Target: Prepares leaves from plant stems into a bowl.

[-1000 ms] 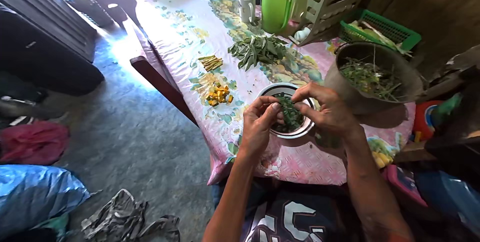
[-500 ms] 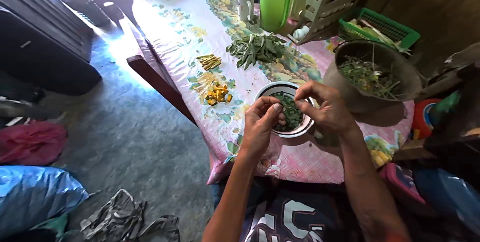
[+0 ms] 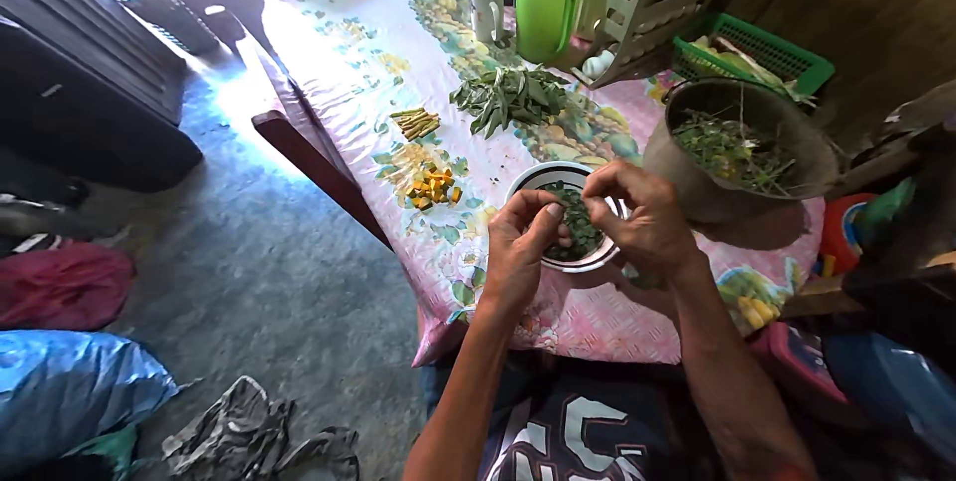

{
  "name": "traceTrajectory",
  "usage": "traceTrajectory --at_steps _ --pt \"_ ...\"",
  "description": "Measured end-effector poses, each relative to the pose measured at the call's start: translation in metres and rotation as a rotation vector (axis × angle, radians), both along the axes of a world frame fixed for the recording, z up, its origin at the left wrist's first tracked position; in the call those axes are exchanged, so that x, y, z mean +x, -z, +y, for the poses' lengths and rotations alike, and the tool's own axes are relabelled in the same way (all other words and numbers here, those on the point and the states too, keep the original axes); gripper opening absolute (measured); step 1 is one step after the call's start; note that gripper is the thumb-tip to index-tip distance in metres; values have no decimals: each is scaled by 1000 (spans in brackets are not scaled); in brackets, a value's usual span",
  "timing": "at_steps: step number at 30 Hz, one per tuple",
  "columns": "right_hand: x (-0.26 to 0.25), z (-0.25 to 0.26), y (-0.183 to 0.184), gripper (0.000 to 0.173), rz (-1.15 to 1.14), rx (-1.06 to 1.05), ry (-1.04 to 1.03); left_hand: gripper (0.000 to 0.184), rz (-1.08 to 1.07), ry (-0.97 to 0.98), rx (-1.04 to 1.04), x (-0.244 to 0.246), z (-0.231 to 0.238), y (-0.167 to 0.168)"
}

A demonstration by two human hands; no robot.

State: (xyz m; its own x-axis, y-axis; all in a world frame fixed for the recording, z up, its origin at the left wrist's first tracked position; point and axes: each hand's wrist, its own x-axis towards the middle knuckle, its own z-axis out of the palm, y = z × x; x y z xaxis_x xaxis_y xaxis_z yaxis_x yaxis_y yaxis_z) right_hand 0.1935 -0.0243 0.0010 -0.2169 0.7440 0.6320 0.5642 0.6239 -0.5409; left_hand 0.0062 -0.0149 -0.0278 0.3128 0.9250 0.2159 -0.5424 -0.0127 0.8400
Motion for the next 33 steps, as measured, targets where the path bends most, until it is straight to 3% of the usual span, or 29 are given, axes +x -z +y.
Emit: traceTrajectory --at_steps 3,9,15,22,25,30,33 --pt "11 -3 -2 17 -129 -91 58 9 0 -26 14 -2 1 2" --pt "-11 -8 -6 30 -253 -36 49 16 111 -145 159 3 -1 0" --pt "-17 -8 -5 25 -369 2 31 14 198 -219 265 3 -3 -1" --pt "-11 -11 -9 24 -403 24 46 15 243 -176 295 3 -4 -3" --pt "-8 -9 -5 23 -343 69 -4 12 234 -103 294 1 -3 -5" --pt "-3 -11 4 24 61 -32 -174 8 46 117 130 4 -4 -5" --pt "16 -24 -9 25 79 -42 -80 8 -1 168 79 5 -6 -5"
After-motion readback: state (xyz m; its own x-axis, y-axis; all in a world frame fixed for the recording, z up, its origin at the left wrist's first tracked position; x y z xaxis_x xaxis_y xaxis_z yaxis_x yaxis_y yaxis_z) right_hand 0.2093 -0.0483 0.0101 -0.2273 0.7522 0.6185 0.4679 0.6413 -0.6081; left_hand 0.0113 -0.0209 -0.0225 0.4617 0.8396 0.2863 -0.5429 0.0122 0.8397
